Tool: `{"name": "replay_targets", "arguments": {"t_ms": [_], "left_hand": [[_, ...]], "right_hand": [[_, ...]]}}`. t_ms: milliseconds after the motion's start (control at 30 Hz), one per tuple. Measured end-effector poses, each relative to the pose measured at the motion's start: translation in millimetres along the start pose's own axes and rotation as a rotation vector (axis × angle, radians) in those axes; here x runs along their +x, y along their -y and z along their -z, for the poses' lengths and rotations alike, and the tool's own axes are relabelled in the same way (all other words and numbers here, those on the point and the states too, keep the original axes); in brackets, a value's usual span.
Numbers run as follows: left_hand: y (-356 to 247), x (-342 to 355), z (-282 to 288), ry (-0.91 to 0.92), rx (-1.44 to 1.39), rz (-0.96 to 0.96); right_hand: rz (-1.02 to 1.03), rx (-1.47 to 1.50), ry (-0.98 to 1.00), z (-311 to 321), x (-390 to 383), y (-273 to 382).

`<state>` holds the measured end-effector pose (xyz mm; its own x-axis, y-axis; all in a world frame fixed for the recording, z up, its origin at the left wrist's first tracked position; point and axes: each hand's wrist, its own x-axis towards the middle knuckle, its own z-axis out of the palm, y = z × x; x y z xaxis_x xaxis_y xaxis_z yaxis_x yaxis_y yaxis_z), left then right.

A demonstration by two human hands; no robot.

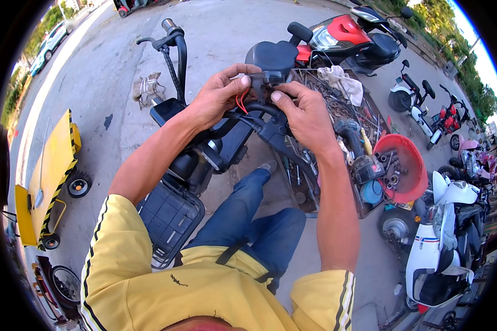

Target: The person works on the handlebar area of a scooter, repeatedly removing and reattaching a small black control module and its wiring. They use a screwdriver to loosen and tighten fasteners, then secure the wires with zip ties. The scooter remains stationary throughout the process.

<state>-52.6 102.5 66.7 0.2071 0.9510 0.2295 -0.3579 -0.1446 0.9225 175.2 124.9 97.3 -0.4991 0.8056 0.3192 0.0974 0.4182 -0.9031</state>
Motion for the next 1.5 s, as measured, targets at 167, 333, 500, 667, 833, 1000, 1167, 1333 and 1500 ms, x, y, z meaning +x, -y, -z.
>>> {"name": "replay_targets", "arguments": {"t_ms": [167,333,500,667,833,1000,1167,1333,1500], "left_hand": [[0,-1,1,0.012,0.006,-0.009],[-1,-1,0,0.019,0.011,-0.013],[-2,-2,-3,0.02,0.014,-0.024],[0,-1,1,0.024,0.003,-0.012],[-1,-2,-2,0.03,-0.045,-0.025],[-3,-2,-2,0.037,-0.029,0.01],[-7,-3,-4,0.025,-0.026,0.046],[-8,-3,-3,0.038,-0.02,0.059],[-8,-3,-5,-0.002,-0.014,0.098]], "right_hand": [[-0.014,-0.016,0.008,0,-1,2],[-0.002,-0.035,0.021,0,-1,3],[0.026,-0.025,0.017,0,-1,3],[0.017,-0.028,0.03,0,-3,9],[-0.015,0.016,0.034,-1,-5,13],[0.034,0.042,0.041,0,-5,13],[0.027,0.016,0.056,1,-5,15],[0.063,0.055,0.045,0,-6,14],[0.078,-0.027,-0.001,-2,-5,9]]}}
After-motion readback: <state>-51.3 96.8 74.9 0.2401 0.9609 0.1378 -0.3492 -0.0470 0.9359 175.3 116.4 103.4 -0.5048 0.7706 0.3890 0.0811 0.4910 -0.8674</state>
